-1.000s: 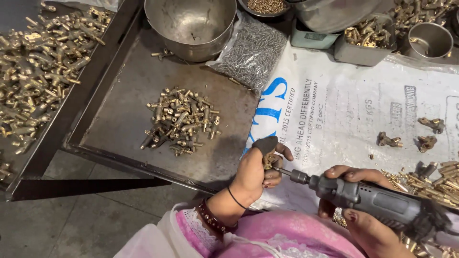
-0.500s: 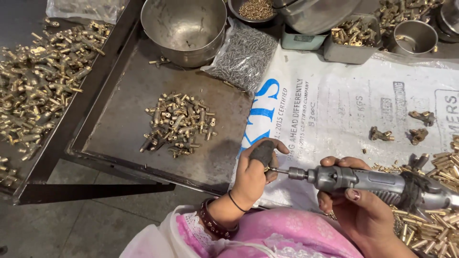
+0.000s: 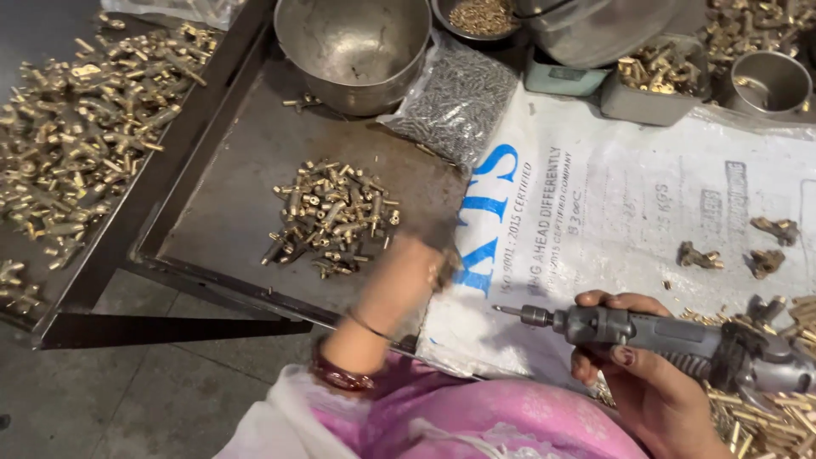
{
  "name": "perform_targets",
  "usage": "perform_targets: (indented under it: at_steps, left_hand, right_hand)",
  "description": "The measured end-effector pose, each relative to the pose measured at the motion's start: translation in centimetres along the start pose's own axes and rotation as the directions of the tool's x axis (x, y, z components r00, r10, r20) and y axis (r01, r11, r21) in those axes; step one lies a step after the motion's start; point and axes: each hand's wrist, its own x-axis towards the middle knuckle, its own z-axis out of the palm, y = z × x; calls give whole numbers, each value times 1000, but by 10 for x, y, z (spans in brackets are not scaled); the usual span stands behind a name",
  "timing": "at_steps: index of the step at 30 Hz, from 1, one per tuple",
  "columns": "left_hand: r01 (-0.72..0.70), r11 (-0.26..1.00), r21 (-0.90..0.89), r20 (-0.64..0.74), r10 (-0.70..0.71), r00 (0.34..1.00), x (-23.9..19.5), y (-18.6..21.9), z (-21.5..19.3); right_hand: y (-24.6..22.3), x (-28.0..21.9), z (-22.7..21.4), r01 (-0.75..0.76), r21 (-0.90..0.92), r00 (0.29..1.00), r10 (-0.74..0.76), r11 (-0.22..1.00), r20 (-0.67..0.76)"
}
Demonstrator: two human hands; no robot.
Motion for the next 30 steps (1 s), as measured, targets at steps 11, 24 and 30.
perform_targets:
  at_steps: [11,24,30]
  left_hand:
    - [444,473,762,-616,315,722,-14,-66,-159]
    - [-267,802,-535,-653,-191,733,-38,-3,-141]
    - [-156,971,-182,-221,114,968,-12,-54,14]
  right_hand:
    - [3,7,5,-71,-108,995,78,992,55]
    - [-15,1,26,-90,-163,995,95,982,25]
    - [-17,-9,26,-15,-163,994,32,987,104]
